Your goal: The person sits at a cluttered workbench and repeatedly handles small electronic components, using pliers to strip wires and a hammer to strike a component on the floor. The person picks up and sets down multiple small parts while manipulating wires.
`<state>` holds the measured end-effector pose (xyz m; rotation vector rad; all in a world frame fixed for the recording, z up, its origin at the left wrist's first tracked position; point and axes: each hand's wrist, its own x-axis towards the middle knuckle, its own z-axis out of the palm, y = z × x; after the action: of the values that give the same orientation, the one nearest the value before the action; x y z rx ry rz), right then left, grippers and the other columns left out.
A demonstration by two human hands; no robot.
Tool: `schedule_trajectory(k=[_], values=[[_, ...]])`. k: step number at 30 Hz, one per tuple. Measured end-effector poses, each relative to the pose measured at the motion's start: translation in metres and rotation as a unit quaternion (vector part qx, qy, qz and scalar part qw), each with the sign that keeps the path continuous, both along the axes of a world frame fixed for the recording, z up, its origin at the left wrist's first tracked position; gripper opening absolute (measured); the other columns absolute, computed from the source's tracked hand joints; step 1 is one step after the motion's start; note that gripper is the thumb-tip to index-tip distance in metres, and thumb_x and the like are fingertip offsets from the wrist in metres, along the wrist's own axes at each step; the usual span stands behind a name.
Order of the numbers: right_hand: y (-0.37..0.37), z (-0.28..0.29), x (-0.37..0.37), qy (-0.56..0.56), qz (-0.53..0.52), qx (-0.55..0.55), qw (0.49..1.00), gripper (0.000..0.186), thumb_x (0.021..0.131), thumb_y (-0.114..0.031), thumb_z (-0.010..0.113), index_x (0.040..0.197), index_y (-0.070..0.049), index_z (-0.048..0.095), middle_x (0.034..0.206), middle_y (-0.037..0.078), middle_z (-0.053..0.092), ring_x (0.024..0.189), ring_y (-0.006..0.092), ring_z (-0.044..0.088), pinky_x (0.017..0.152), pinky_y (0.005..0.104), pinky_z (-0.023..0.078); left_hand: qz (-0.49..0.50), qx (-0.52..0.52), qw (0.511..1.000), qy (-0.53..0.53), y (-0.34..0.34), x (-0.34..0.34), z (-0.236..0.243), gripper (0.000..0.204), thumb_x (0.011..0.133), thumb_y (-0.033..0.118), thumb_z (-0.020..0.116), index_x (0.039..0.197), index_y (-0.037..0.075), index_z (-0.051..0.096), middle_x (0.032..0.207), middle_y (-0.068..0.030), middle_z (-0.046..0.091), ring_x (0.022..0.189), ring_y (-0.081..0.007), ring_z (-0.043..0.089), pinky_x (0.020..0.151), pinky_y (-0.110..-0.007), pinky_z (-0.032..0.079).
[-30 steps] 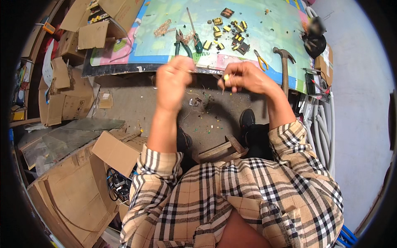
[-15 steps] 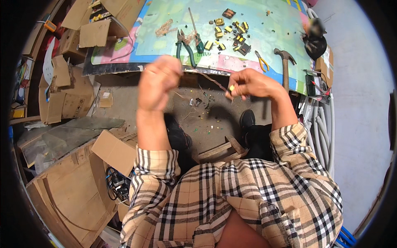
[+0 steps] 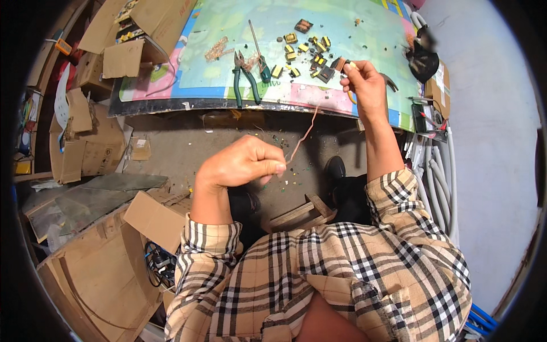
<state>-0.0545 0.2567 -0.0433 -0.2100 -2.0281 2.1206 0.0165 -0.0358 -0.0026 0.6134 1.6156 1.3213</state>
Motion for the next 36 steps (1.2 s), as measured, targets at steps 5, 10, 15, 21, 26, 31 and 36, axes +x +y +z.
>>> schedule_trajectory(k=[5, 10, 15, 21, 26, 31, 36], values=[[-0.016, 0.005, 0.01, -0.033, 0.104, -0.054, 0.993, 0.018, 0.088, -0.01, 0.064, 0.097, 0.004, 0.058, 0.081, 0.006, 0.06, 0.066, 0.0115, 0.059, 0.055, 0.0226, 0.048, 0.186, -0.141, 0.944, 0.231, 0.016, -0.006, -0.023, 0.054, 0.082, 0.024, 0.071, 0.125, -0.004, 0.052, 0.119, -0.0204, 0.059, 0.108, -0.0236, 0.057, 0.089, -0.037, 0.045], [-0.053, 0.008, 0.027, -0.024, 0.184, -0.031, 0.982, 0.014, 0.09, -0.007, 0.06, 0.1, 0.002, 0.056, 0.08, 0.005, 0.061, 0.064, 0.0091, 0.06, 0.053, 0.0216, 0.049, 0.387, 0.131, 0.911, 0.049, 0.045, -0.012, -0.047, 0.064, 0.085, 0.02, 0.069, 0.136, -0.003, 0.037, 0.124, -0.0203, 0.054, 0.11, -0.0237, 0.055, 0.095, -0.032, 0.041], [-0.065, 0.013, 0.037, -0.001, 0.182, 0.088, 0.979, 0.011, 0.088, -0.005, 0.062, 0.096, 0.0, 0.057, 0.08, 0.004, 0.059, 0.062, 0.0094, 0.059, 0.053, 0.0224, 0.048, 0.377, 0.168, 0.905, -0.106, 0.048, -0.009, -0.041, 0.021, 0.089, 0.018, 0.063, 0.101, 0.001, 0.061, 0.077, -0.0007, 0.059, 0.058, -0.0041, 0.048, 0.052, -0.019, 0.035], [-0.057, 0.034, 0.04, -0.095, 0.411, 0.146, 0.895, 0.011, 0.084, -0.01, 0.067, 0.09, -0.002, 0.063, 0.077, 0.001, 0.06, 0.062, 0.0091, 0.056, 0.056, 0.0243, 0.044, 0.511, 0.152, 0.845, 0.025, 0.029, -0.021, -0.034, 0.017, 0.091, 0.012, 0.058, 0.08, 0.003, 0.066, 0.061, 0.0085, 0.05, 0.053, 0.0003, 0.035, 0.047, -0.019, 0.024], [-0.038, 0.025, 0.025, -0.058, 0.209, -0.263, 0.94, 0.007, 0.083, -0.008, 0.068, 0.086, -0.004, 0.062, 0.07, 0.001, 0.059, 0.057, 0.0058, 0.052, 0.051, 0.0199, 0.039, 0.3, -0.032, 0.913, 0.275, 0.048, -0.006, -0.04, 0.02, 0.09, 0.016, 0.059, 0.084, -0.002, 0.062, 0.069, -0.0035, 0.059, 0.068, -0.011, 0.053, 0.065, -0.028, 0.045], [-0.047, 0.01, 0.032, 0.004, 0.153, 0.322, 0.934, 0.013, 0.083, -0.014, 0.068, 0.086, -0.002, 0.065, 0.069, 0.002, 0.061, 0.066, 0.0088, 0.058, 0.057, 0.0259, 0.045, 0.27, 0.187, 0.925, 0.191, 0.056, 0.008, -0.024, 0.022, 0.091, 0.018, 0.059, 0.078, 0.001, 0.063, 0.06, 0.0027, 0.053, 0.054, -0.0076, 0.045, 0.051, -0.027, 0.038], [-0.036, 0.049, 0.042, -0.159, 0.535, 0.054, 0.828, 0.015, 0.079, -0.012, 0.071, 0.087, -0.001, 0.063, 0.072, 0.004, 0.064, 0.055, 0.006, 0.052, 0.05, 0.0206, 0.043, 0.487, 0.207, 0.848, -0.037, -0.007, -0.025, -0.033, 0.025, 0.094, 0.022, 0.056, 0.076, 0.006, 0.062, 0.059, 0.0074, 0.049, 0.051, 0.0002, 0.032, 0.047, -0.02, 0.024]])
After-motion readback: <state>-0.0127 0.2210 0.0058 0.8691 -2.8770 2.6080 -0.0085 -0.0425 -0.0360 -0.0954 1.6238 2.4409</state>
